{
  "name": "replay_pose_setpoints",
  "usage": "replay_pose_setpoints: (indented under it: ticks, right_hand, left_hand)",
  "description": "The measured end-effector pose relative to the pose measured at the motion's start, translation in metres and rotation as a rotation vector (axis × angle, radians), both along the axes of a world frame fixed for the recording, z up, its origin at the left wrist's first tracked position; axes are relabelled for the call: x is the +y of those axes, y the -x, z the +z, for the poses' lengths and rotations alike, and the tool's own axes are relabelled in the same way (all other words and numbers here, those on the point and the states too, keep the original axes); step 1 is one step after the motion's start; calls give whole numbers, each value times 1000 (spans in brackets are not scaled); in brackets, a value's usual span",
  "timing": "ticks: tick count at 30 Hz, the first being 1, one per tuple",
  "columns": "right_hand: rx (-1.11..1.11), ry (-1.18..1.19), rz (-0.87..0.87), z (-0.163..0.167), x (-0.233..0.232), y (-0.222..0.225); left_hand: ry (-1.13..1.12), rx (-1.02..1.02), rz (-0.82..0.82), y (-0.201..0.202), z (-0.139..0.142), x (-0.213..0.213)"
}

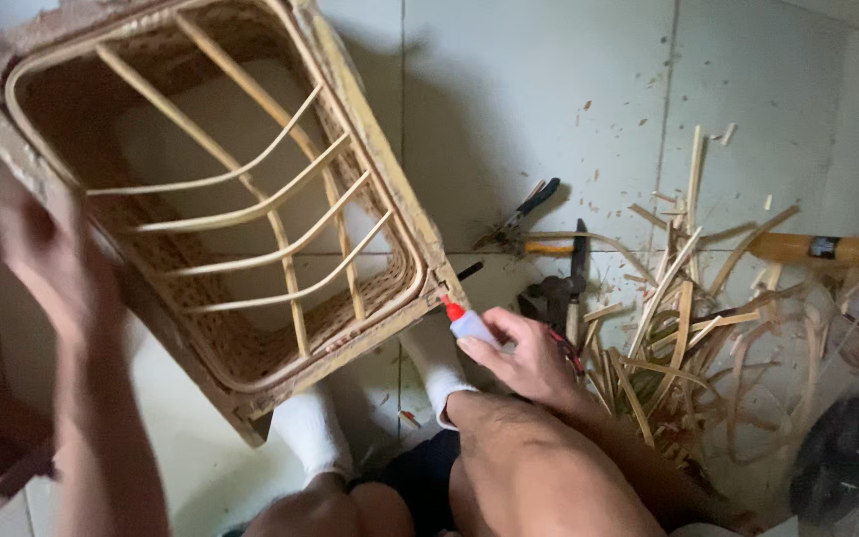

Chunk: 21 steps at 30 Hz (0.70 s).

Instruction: The person assembles a rectangular basket frame by inserting curved bamboo strips into a wooden mold, tapping them with a hammer, trimming excess with pliers, and applying glue to the joints. The person repeats this process on multiple frames.

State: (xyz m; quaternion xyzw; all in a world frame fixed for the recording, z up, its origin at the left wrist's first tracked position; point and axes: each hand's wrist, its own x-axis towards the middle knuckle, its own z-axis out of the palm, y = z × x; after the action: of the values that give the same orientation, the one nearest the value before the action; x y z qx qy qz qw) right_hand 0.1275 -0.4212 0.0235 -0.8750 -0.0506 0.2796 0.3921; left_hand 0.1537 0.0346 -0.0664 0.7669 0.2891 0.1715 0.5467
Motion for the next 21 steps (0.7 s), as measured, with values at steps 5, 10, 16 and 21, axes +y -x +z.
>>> replay_pose_setpoints:
  ticks: [5,10,16,21]
  right_hand:
    - [-559,94,416,17,9,-30]
    - [-777,153,675,19,26,-58]
    - [-816,159,770,14,31,-65]
    - [-862,165,842,7,25,-64]
  left_hand:
    - [489,-63,-40,127,21,-88]
    - [702,64,113,172,20,-137]
    - [752,56,127,171,20,-136]
    - [729,120,137,168,28,-135]
